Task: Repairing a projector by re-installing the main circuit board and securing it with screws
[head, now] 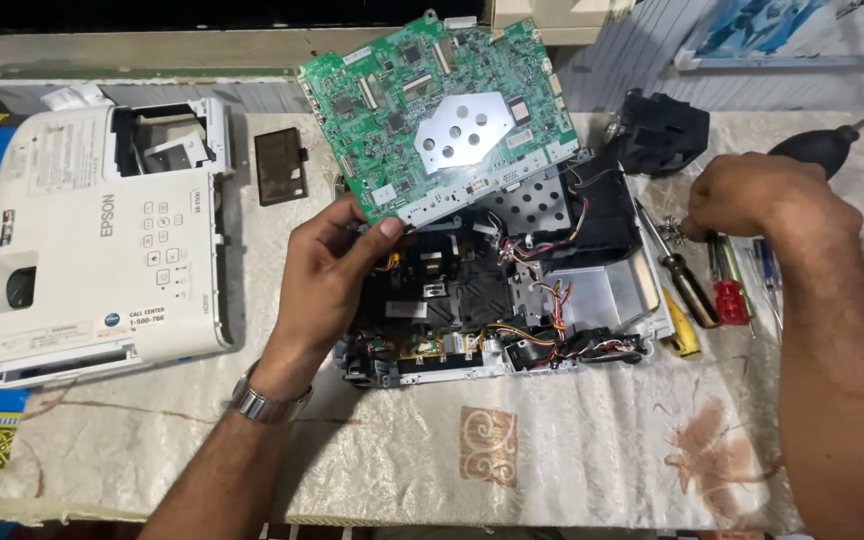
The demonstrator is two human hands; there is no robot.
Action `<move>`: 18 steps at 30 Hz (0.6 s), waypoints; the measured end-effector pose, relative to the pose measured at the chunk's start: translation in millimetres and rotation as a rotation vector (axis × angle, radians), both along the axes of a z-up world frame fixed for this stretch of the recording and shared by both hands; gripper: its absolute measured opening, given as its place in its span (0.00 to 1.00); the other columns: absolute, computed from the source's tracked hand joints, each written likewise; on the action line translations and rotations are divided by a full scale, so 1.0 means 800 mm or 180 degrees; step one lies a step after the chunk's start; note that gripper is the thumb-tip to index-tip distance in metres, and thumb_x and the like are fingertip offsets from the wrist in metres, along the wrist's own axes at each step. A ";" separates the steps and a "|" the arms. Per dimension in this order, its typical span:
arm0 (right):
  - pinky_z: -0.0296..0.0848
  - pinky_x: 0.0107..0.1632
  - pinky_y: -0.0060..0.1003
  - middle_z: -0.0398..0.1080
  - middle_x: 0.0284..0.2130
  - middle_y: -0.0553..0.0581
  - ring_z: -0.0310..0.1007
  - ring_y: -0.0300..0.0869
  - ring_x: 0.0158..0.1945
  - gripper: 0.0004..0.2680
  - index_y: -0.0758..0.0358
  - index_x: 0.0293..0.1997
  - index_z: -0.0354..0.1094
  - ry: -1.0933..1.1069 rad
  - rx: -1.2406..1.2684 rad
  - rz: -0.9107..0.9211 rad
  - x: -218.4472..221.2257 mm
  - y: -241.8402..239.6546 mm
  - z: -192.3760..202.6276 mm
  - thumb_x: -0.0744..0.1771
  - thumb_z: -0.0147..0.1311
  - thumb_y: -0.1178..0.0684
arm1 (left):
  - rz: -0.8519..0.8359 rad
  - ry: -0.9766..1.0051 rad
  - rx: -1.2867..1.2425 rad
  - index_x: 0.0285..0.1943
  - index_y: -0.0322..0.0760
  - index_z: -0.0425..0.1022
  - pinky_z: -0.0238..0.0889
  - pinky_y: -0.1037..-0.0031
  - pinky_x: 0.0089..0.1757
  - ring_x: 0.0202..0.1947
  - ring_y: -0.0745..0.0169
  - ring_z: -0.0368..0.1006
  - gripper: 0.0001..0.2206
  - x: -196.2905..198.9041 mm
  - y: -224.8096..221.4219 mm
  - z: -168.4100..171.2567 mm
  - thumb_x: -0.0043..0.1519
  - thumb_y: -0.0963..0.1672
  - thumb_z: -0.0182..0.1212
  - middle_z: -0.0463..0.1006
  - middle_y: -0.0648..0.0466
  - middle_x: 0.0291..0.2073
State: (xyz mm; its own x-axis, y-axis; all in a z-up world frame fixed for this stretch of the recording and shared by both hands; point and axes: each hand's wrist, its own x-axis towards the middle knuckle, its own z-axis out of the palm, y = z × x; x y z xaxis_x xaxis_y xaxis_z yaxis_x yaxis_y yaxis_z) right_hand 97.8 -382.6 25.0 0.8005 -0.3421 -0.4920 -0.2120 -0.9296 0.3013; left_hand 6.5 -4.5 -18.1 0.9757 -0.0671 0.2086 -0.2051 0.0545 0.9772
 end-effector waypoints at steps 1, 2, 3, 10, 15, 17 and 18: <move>0.70 0.53 0.53 0.80 0.52 0.53 0.76 0.53 0.58 0.13 0.47 0.49 0.82 0.0008 0.0023 -0.0009 0.000 -0.003 -0.002 0.64 0.60 0.40 | -0.0016 -0.0004 0.0026 0.42 0.39 0.76 0.64 0.83 0.44 0.41 0.75 0.70 0.05 0.000 0.000 0.000 0.66 0.44 0.62 0.78 0.61 0.39; 0.70 0.53 0.53 0.80 0.52 0.53 0.76 0.53 0.58 0.13 0.47 0.49 0.82 0.0002 0.0016 -0.0019 -0.002 -0.001 0.003 0.64 0.60 0.40 | -0.0027 -0.0009 0.0019 0.42 0.39 0.76 0.64 0.83 0.44 0.41 0.75 0.70 0.05 -0.001 0.000 0.001 0.66 0.44 0.62 0.78 0.61 0.39; 0.69 0.54 0.52 0.80 0.52 0.53 0.77 0.53 0.57 0.13 0.47 0.50 0.82 -0.0070 0.0040 -0.0006 -0.004 0.001 0.006 0.65 0.58 0.39 | -0.0007 -0.0025 0.0052 0.43 0.38 0.77 0.64 0.82 0.44 0.41 0.74 0.71 0.05 -0.001 0.000 0.002 0.66 0.44 0.62 0.79 0.60 0.39; 0.68 0.43 0.49 0.78 0.40 0.62 0.74 0.54 0.45 0.07 0.58 0.37 0.78 -0.0824 0.0808 0.0099 -0.012 -0.007 0.023 0.66 0.62 0.47 | 0.0011 -0.0013 0.0113 0.43 0.37 0.77 0.65 0.81 0.48 0.45 0.73 0.72 0.04 0.000 -0.001 0.001 0.66 0.43 0.62 0.79 0.59 0.42; 0.68 0.43 0.44 0.79 0.37 0.56 0.75 0.47 0.41 0.06 0.58 0.40 0.78 -0.1335 0.1516 0.0431 0.001 -0.037 0.006 0.62 0.64 0.54 | 0.0058 0.0004 0.0392 0.41 0.37 0.76 0.63 0.81 0.46 0.42 0.73 0.70 0.05 -0.002 0.003 0.003 0.66 0.44 0.63 0.78 0.59 0.38; 0.69 0.44 0.41 0.80 0.35 0.54 0.76 0.44 0.39 0.07 0.57 0.41 0.78 -0.1500 0.1762 0.0568 -0.004 -0.036 0.012 0.61 0.64 0.58 | 0.0028 0.0044 0.0454 0.40 0.37 0.76 0.61 0.81 0.44 0.41 0.73 0.69 0.06 -0.004 0.002 0.006 0.66 0.44 0.63 0.78 0.60 0.37; 0.70 0.47 0.40 0.81 0.38 0.54 0.78 0.42 0.42 0.08 0.58 0.45 0.78 -0.1403 0.1846 0.0440 -0.011 -0.026 0.022 0.63 0.64 0.59 | 0.0056 0.0062 0.0366 0.41 0.36 0.76 0.62 0.81 0.46 0.43 0.73 0.69 0.05 -0.006 0.001 0.009 0.66 0.43 0.62 0.78 0.59 0.39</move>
